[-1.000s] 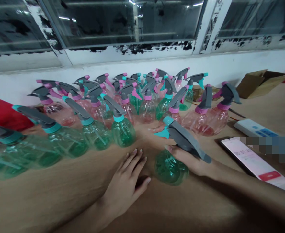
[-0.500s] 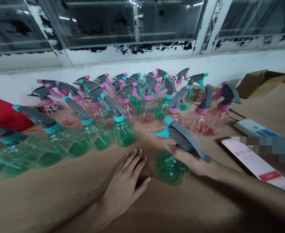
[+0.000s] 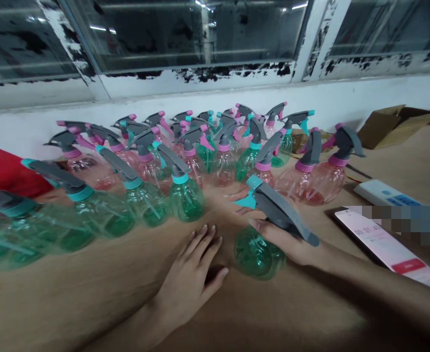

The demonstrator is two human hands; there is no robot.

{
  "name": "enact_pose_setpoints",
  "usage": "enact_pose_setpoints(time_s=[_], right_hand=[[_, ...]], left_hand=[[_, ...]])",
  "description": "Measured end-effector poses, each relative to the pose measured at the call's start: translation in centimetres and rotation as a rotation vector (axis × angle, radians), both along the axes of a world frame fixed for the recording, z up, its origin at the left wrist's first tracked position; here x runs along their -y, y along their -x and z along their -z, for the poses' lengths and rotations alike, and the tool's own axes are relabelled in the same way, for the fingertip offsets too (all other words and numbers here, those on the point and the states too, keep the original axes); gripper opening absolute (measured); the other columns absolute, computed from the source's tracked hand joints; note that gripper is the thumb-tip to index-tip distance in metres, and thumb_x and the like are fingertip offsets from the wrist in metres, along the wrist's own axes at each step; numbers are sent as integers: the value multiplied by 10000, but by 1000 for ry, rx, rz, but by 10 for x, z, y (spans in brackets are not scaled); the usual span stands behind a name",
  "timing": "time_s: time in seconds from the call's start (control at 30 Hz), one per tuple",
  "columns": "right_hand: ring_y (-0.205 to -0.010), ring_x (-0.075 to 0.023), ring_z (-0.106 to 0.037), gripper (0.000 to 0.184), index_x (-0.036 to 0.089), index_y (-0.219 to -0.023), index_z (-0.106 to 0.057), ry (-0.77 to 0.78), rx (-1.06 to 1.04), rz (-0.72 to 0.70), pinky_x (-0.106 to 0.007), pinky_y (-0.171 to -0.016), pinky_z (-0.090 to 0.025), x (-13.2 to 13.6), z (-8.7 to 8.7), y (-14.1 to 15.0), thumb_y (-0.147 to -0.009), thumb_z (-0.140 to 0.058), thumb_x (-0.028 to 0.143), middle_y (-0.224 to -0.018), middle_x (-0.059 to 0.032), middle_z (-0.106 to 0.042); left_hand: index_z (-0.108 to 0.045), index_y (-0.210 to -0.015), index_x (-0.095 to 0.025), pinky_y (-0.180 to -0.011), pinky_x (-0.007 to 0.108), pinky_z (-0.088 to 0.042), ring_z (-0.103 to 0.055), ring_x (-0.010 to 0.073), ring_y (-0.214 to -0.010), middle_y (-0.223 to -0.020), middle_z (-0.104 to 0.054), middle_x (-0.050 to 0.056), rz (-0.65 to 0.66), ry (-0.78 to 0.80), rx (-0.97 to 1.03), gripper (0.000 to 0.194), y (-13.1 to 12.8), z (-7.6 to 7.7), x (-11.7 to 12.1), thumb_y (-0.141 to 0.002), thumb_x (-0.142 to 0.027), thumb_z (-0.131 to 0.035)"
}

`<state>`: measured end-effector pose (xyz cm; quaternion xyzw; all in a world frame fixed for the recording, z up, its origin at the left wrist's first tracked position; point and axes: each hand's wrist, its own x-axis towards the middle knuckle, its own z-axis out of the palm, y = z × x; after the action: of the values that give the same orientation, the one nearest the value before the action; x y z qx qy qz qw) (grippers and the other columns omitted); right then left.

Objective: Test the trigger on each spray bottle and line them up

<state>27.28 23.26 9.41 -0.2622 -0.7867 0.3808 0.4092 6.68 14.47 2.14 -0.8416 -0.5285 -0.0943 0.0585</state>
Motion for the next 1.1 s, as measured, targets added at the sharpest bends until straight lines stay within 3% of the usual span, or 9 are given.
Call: enact_pose_setpoints(time_s=[0.1, 0.27, 0.37, 0.47, 0.63, 0.87, 1.1], right_hand=[[-622, -146, -552, 142, 250, -837, -508, -6, -3, -15, -280, -597, -486, 0, -1, 0, -756, -501, 133, -690, 23, -505], [-776, -156, -611, 280, 246, -1010, -538, -10, -19, -83, -285, -712, -518, 0, -5, 1, -764, -488, 123, -830, 0, -544], [-642, -144, -576, 291, 262, -1005, -536, -18, 9, -54, -279, -599, -508, 1, -6, 1, -752, -485, 126, -805, 2, -555], [-507, -143, -470, 263, 274, -898, -532, -65, 48, 6, -285, -502, -459, 2, -6, -1, -697, -481, 113, -648, 27, -498], [-458, -145, -445, 209, 271, -784, -499, -58, 87, 2, -299, -508, -452, 2, -5, -3, -661, -471, 105, -546, 52, -454], [-561, -131, -532, 323, 250, -917, -573, -68, -13, -40, -278, -550, -475, -1, -6, -1, -664, -491, 66, -745, 32, -548], [-726, -153, -621, 431, 266, -1088, -543, 36, -4, -113, -283, -692, -523, -4, 1, -2, -720, -483, 49, -728, 32, -546]], left_hand=[[-409, -1339, -115, -1055, 445, -322, -279, 255, -1339, -1447, -340, 123, 0, -11, 11, 507, 0, 0, -1, -935, -418, -443], [-414, -1335, -117, -1057, 439, -318, -280, 256, -1338, -1446, -342, 122, -3, -10, 18, 498, 0, 0, 0, -933, -410, -449], [-420, -1330, -107, -1062, 435, -311, -291, 256, -1334, -1439, -354, 128, 1, -8, 22, 507, 0, 0, 0, -931, -417, -452], [-425, -1329, -101, -1067, 434, -304, -300, 260, -1329, -1433, -364, 130, 2, -17, 23, 511, 0, 0, 0, -926, -413, -465], [-432, -1325, -97, -1059, 450, -313, -300, 265, -1329, -1430, -367, 133, 3, -10, 1, 506, 0, -1, -1, -926, -406, -469], [-426, -1327, -101, -1048, 453, -330, -297, 261, -1331, -1433, -362, 132, 5, -3, -7, 499, -1, -2, 0, -936, -410, -446], [-428, -1325, -105, -1049, 455, -328, -298, 259, -1330, -1430, -368, 129, 3, -2, 1, 494, 0, -2, -1, -934, -406, -451]])
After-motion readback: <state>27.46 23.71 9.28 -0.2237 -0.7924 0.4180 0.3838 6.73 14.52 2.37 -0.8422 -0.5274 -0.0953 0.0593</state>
